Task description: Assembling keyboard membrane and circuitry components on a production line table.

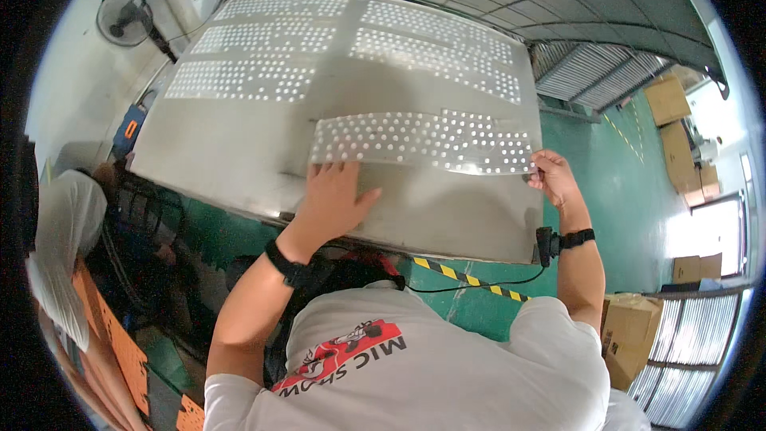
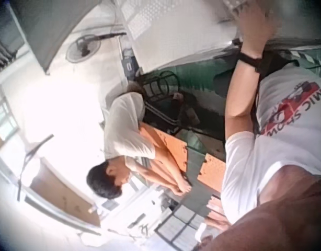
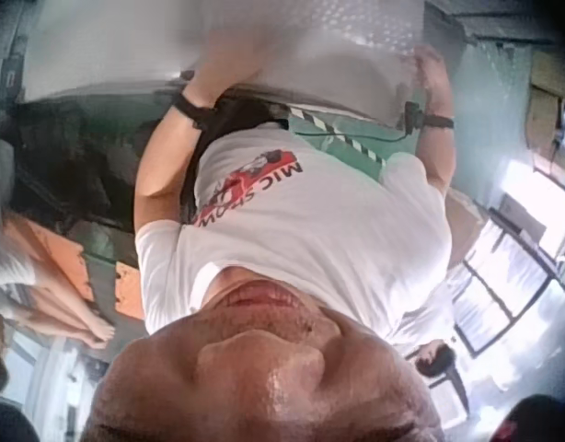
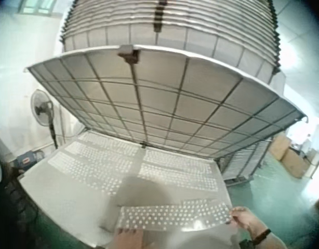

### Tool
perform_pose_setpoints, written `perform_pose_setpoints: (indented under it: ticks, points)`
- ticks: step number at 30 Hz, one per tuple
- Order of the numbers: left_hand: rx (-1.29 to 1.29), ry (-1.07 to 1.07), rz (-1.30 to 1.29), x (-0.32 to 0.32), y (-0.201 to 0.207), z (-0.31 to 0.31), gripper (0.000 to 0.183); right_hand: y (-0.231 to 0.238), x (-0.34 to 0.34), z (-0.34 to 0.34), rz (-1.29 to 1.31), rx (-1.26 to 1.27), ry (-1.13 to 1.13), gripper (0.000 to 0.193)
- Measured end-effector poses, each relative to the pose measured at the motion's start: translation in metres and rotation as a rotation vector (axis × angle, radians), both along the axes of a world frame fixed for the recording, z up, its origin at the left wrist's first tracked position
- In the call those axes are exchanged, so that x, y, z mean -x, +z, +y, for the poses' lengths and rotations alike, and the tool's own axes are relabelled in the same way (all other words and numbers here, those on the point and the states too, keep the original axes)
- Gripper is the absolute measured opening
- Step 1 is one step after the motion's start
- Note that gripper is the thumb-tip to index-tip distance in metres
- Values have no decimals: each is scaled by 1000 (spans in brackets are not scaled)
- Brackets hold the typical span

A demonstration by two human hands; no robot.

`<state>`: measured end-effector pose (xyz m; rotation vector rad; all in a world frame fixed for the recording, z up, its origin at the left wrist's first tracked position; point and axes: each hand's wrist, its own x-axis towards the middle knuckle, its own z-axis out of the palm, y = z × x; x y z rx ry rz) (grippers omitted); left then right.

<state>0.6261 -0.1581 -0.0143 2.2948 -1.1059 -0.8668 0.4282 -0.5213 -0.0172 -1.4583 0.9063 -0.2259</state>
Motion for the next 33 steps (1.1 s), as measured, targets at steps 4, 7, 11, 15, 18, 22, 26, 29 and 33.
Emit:
perform_pose_setpoints:
  ticks: [4, 7, 11, 15, 18, 22, 26, 29, 33]
  points:
    - [310, 100, -531, 12, -38, 30, 67, -15, -1, -24, 36, -27, -118, 8]
    - [310, 140, -509, 19, -33, 48, 68, -20, -19, -33, 8, -1, -142, 9]
    - [318, 180, -485, 27, -39, 61, 70, -18, -27, -37, 17, 5, -168, 12]
    - [301, 230, -516, 43, -43, 96, 70, -5, -43, -17, 324, 520, -69, 18]
    - [268, 250, -539, 60, -34, 106, 72, 4, -33, -42, 222, 1440, 63, 33]
    - [398, 319, -459, 91, -10, 116, 69, 98, -101, 64, -77, 792, 512, 21]
    - [385, 549, -611, 122, -3, 157, 68, 138, -173, 247, -468, 974, 1193, 16]
    - [279, 834, -669, 159, 12, 205, 68, 174, -181, 405, -681, 1017, 1719, 16]
    - [109, 1186, -775, 230, 36, 250, 69, 151, -149, 555, -1196, 778, 2230, 20]
